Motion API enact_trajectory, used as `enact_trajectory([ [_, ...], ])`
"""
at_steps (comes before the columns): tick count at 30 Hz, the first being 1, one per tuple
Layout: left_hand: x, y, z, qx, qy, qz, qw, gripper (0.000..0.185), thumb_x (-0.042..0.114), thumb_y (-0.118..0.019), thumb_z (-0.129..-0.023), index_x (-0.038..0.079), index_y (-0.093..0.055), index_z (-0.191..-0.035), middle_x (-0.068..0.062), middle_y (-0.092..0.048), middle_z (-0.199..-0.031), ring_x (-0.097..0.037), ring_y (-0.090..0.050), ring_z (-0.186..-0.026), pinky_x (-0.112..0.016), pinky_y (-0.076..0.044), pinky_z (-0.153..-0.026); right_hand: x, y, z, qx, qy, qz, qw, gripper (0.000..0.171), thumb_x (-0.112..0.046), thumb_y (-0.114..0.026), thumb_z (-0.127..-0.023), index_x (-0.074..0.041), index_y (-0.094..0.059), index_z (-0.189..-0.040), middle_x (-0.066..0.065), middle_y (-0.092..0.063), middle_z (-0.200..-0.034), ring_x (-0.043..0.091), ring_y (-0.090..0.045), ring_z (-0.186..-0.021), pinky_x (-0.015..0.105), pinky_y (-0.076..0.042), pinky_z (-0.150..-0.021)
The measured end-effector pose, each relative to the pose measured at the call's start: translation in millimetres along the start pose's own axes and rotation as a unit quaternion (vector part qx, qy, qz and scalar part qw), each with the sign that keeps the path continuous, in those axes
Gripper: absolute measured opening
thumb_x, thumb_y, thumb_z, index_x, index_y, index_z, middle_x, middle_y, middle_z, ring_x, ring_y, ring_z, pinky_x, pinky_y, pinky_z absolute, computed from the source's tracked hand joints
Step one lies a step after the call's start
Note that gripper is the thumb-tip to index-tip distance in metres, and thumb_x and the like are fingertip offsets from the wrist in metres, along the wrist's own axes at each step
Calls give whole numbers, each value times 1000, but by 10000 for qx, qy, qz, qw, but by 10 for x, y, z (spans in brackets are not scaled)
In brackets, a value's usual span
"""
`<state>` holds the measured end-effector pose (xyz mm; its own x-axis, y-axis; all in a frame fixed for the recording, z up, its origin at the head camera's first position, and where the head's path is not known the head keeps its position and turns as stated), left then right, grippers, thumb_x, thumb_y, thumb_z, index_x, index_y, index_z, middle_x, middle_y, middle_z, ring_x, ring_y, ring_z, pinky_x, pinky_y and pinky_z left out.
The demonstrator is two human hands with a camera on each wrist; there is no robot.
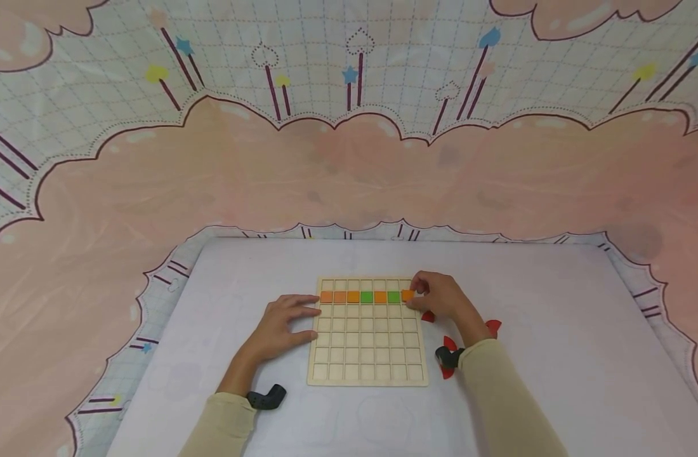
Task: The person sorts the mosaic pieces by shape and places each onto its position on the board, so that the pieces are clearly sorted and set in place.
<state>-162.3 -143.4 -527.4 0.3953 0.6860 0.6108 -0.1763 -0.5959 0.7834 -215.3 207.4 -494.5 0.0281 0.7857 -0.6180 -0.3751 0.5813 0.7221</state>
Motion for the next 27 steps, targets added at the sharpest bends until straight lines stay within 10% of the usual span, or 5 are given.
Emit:
enact_trajectory([
  [27, -7, 4, 12, 16, -47, -43, 10000, 44, 39, -83, -82, 23, -75, -123, 8, -59, -147, -22, -47, -140, -51, -34, -112, -29, -1, 14, -83, 96, -95, 9999, 23, -29, -75, -91, -14, -65, -106, 7, -59, -99, 23, -52, -91, 31, -43, -69],
])
Point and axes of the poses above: each hand's wrist, its own z-axis away from the middle knuckle, its own y-axis out of the back of the hand, x = y × z, the point moved 4 cm from there along -z, towards the middle knuckle
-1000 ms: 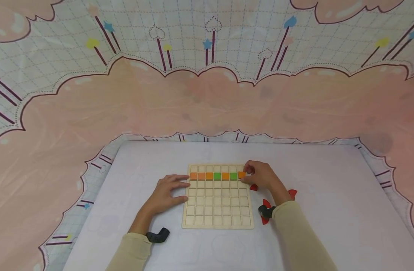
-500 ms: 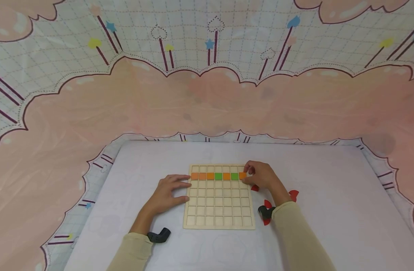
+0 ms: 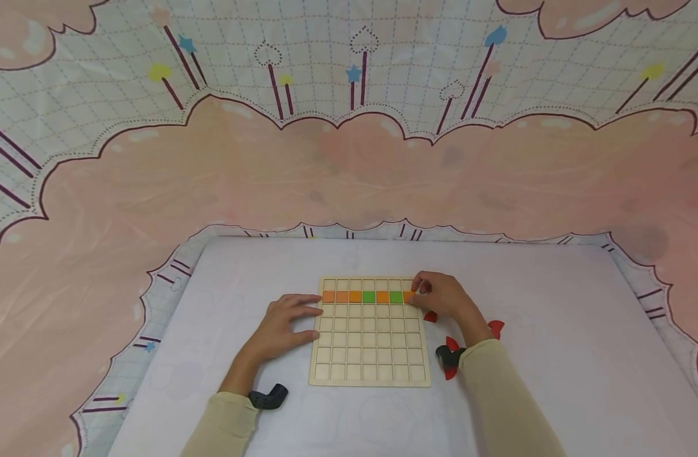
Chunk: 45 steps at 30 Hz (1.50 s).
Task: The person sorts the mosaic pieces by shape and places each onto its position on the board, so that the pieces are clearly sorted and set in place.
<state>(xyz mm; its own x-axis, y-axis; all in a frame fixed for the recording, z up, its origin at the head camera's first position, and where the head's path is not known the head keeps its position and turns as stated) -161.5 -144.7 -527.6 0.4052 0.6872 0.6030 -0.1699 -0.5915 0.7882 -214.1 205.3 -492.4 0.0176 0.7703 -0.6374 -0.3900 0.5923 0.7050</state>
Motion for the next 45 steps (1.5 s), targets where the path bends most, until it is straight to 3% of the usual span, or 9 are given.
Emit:
enact_trajectory([
  [7, -1, -3, 3, -66, 97, 5, 9999, 44, 39, -82, -83, 23, -74, -124, 8, -58, -148, -21, -46, -141, -51, -32, -114, 6, -12, -16, 26, -162, -77, 9998, 15, -24, -71, -94, -14, -66, -106, 7, -58, -96, 23, -54, -84, 29, -46, -65],
  [23, -23, -16, 4, -31, 101, -20, 9999, 44, 39, -82, -83, 24, -74, -124, 10, -58, -147, -21, -46, -140, -50, -33, -114, 37, -30, -12, 204, -212, -10, 9996, 17, -23, -72, -94, -14, -67, -108, 8, -61, -98, 24, -55, -93, 28, -48, -69],
  [32, -31, -19, -2, -9, 60, -44, 10000, 44, 39, -82, -83, 24, -74, -124, 10, -58, -148, -20, -46, -140, -51, -33, -114, 96, -11, 44, 199, -82, -9, 9998, 26, -30, -72, -95, -16, -68, -116, 5, -63, -102, 23, -55, -96, 31, -47, -77],
  [37, -13, -6, 4, -18, 52, -31, 10000, 45, 40, -82, -83, 23, -74, -124, 9, -58, -147, -21, -47, -140, -51, -33, -115, 119, 50, 128, 126, -91, 7, 9999, 32, -31, -71, -95, -15, -67, -122, 7, -67, -113, 25, -59, -105, 40, -53, -89],
  [40, -5, -1, 4, -27, 42, -25, 10000, 45, 40, -82, -83, 23, -74, -124, 9, -58, -147, -21, -47, -140, -50, -33, -114, 135, 85, 182, 110, -168, 150, 9997, 29, -29, -72, -93, -13, -69, -118, 8, -68, -113, 28, -60, -107, 45, -55, -90],
  [45, -6, -5, 3, -38, 50, -33, 10000, 45, 40, -81, -83, 24, -74, -124, 9, -58, -148, -21, -46, -140, -50, -34, -113, 190, 112, 242, 49, -178, 509, 9985, 26, -27, -77, -89, -11, -72, -109, 6, -68, -103, 28, -58, -102, 41, -55, -84],
])
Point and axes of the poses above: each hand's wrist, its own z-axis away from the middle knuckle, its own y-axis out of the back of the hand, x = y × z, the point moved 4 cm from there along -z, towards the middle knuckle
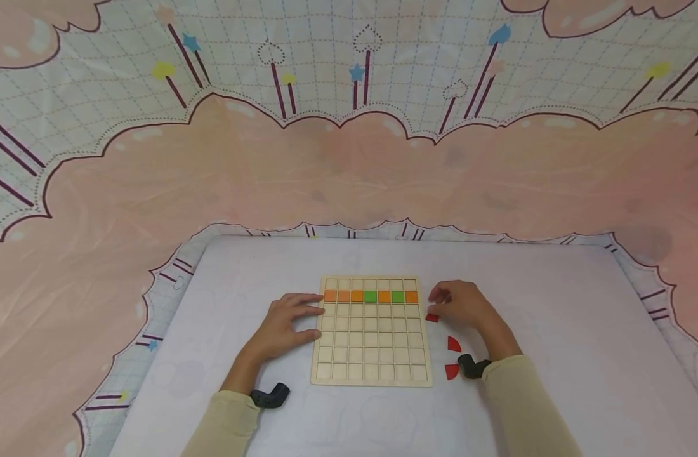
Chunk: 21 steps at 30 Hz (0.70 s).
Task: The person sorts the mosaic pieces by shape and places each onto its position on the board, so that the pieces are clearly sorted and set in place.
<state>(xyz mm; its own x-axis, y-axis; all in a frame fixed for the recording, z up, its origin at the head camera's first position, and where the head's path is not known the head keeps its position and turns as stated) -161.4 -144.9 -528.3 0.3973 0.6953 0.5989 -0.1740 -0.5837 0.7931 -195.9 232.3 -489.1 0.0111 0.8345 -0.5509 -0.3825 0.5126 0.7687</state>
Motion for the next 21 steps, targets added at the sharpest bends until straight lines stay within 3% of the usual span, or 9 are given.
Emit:
enact_trajectory([
  [8, -15, -13, -1, 4, 37, 40, 10000, 45, 42, -81, -84, 24, -74, -125, 9, -58, -148, -21, -46, -141, -51, -32, -115, 52, -2, 50, -84, 81, 130, 9998, 29, -30, -86, -81, -14, -73, -101, 4, -65, -96, 24, -55, -95, 33, -48, -79],
  [21, -14, -7, 4, -8, -4, 40, 10000, 45, 43, -81, -84, 24, -74, -125, 9, -58, -148, -21, -46, -141, -51, -32, -115, 34, -16, 97, -54, 33, 206, 9998, 23, -24, -86, -82, -13, -71, -97, 5, -66, -95, 26, -55, -95, 37, -50, -81],
])
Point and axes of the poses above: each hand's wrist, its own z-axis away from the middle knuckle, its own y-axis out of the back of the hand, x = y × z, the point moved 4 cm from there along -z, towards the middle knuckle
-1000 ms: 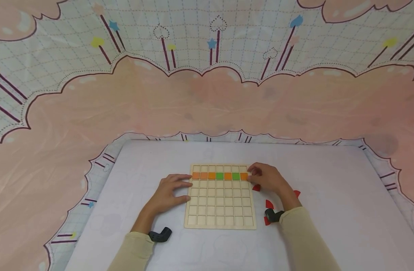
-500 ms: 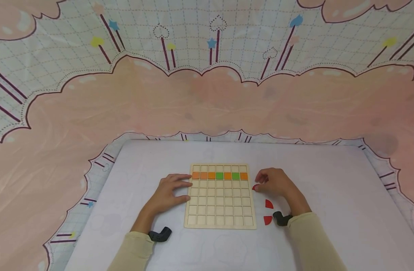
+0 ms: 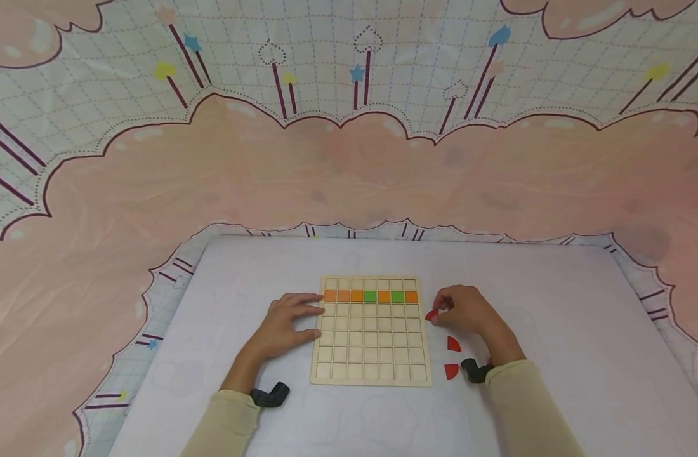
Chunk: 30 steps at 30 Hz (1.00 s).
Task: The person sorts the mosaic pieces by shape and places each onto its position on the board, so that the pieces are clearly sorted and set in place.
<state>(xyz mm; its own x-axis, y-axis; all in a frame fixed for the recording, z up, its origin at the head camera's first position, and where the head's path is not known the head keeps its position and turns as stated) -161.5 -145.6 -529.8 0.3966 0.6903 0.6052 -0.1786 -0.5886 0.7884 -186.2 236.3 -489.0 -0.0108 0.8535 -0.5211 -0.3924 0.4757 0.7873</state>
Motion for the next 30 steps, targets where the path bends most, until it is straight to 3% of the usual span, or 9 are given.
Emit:
enact_trajectory([
  [7, -12, -11, -9, -4, 14, 24, 10000, 45, 42, -81, -84, 24, -74, -124, 9, -58, -148, -21, -45, -141, -51, -32, -115, 6, -19, -4, 12, 65, -66, 10000, 23, -23, -85, -82, -16, -67, -94, 2, -61, -87, 22, -54, -90, 31, -47, -74],
  [15, -11, -12, -12, -42, 74, -10, 10000, 45, 42, -81, -84, 24, -74, -125, 9, -57, -148, -21, -46, -141, -51, -32, -115, -99, -6, -55, 157, 649, -719, 9952, 13, -23, -80, -89, -17, -69, -93, 1, -63, -87, 20, -55, -88, 28, -47, -75],
  [22, -17, -17, -7, -38, 79, 9, 10000, 45, 41, -81, -83, 24, -74, -124, 9, -57, -148, -20, -46, -141, -51, -32, -115, -361, -133, -155, 110, 802, -1291, 9883, 14, -23, -79, -89, -15, -69, -94, 1, -65, -89, 20, -57, -89, 30, -49, -79],
  [30, -14, -12, -8, -71, 73, 14, 9999, 47, 42, -81, -84, 23, -73, -126, 9, -57, -149, -21, -46, -141, -50, -32, -115, -738, -393, -320, 106, 1287, -1377, 9820, 10, -22, -79, -89, -17, -71, -92, -2, -66, -86, 16, -57, -82, 27, -49, -74],
])
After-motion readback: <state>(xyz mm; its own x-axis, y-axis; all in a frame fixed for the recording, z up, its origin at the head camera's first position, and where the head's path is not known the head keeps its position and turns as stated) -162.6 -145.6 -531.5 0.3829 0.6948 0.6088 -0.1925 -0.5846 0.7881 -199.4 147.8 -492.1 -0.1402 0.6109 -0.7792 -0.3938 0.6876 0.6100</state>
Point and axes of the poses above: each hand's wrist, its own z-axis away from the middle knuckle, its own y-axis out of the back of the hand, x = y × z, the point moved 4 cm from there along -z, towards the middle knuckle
